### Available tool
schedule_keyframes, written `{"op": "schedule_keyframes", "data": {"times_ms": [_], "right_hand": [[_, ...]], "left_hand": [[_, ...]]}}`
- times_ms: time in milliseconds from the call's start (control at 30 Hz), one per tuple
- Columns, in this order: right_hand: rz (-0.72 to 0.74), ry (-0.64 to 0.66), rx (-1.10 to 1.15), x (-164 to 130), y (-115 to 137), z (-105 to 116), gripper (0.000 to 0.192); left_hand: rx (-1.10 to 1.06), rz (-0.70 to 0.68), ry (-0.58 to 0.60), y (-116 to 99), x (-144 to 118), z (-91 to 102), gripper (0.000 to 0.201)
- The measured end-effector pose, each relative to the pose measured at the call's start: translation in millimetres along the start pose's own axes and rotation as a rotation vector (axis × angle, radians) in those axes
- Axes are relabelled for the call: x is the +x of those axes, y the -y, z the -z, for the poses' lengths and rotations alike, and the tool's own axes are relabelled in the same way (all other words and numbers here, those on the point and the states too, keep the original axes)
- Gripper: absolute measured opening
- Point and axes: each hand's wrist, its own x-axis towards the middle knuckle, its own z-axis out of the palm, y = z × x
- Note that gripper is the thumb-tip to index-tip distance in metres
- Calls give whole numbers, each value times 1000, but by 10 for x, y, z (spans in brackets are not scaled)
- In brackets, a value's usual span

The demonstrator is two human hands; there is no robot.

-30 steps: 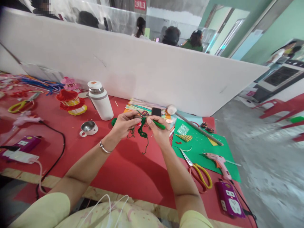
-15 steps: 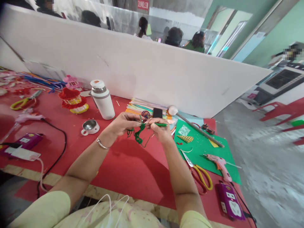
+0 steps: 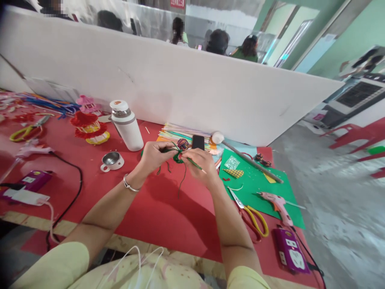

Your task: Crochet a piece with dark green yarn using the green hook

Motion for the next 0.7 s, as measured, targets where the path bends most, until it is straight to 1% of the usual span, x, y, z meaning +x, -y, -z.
{"op": "schedule_keyframes", "data": {"times_ms": [67, 100, 167, 233, 267, 333, 400, 467, 533, 600, 700], "right_hand": [[143, -39, -129, -30, 5, -87, 24], [195, -62, -175, -50, 0, -128, 30], [263, -113, -239, -90, -12, -195, 39], [297, -173, -279, -123, -16, -243, 45], [307, -198, -292, -134, -14, -259, 46], [326, -238, -305, -139, -2, -276, 48], [341, -251, -284, -122, 7, -265, 48], [332, -223, -200, -87, 9, -217, 46], [272, -144, -72, -45, 5, -141, 40], [180, -37, 33, -8, 8, -54, 30], [88, 69, 74, 25, 44, 50, 19]], "left_hand": [[-115, 55, -55, -13, 2, -22, 16], [-206, 112, -56, -27, 4, -28, 19], [-411, 256, -6, -71, 6, -29, 28], [-579, 385, 76, -125, 2, -21, 31], [-636, 424, 110, -149, -1, -15, 31], [-706, 458, 149, -183, -6, -1, 30], [-730, 475, 175, -186, -4, 20, 30], [-719, 479, 201, -157, 8, 48, 32], [-660, 458, 222, -106, 26, 79, 33], [-548, 419, 224, -50, 42, 105, 32], [-363, 352, 220, 7, 57, 128, 26]]}}
